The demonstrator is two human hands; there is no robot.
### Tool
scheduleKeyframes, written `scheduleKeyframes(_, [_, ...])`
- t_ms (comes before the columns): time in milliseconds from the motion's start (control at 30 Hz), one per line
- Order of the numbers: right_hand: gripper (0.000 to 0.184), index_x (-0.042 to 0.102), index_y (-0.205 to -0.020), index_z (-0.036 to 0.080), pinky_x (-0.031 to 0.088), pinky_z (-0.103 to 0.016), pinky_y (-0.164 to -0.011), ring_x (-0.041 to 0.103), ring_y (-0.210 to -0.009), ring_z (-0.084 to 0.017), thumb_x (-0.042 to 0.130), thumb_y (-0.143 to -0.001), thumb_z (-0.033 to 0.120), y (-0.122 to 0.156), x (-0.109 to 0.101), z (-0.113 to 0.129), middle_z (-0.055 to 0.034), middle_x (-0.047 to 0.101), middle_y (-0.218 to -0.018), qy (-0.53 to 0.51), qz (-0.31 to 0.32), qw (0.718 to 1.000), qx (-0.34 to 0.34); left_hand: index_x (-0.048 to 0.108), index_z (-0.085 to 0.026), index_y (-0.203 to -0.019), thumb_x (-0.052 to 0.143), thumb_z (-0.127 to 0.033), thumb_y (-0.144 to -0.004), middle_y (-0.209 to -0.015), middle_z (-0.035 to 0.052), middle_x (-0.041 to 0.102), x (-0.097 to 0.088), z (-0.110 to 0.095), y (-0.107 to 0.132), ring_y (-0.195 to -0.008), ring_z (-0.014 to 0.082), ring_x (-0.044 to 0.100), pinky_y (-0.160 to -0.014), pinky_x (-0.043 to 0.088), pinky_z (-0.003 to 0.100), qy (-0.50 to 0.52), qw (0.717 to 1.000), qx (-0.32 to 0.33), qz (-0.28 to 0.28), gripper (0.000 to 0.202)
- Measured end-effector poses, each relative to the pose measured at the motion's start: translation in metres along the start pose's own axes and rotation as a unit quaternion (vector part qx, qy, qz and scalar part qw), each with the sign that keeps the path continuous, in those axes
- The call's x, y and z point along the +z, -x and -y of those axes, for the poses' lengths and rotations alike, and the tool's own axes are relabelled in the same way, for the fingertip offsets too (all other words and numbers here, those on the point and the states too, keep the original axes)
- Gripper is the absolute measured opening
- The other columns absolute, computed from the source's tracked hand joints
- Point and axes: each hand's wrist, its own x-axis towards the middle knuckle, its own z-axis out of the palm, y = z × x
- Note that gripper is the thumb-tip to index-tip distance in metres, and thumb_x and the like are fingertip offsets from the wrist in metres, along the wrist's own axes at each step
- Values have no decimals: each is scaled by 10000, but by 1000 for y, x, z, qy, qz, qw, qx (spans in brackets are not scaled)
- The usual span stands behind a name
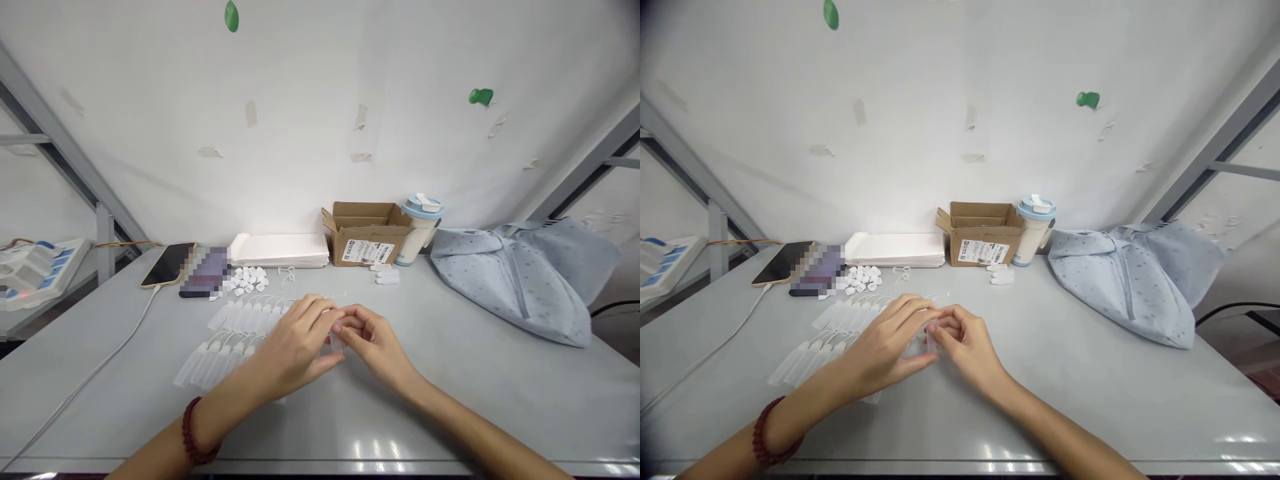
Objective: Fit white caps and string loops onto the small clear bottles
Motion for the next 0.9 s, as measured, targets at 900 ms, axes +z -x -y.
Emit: scheduleKeyframes(900, [174, 625, -920, 144, 367, -207, -508, 483, -523, -99, 542, -808, 249, 9, 22, -16, 28, 563, -582, 188, 198, 960, 70, 472, -216, -1094, 684, -177, -700, -1075, 39, 559, -18, -1, 56, -1089, 250, 422, -867, 428, 379, 76, 973, -122, 180, 449])
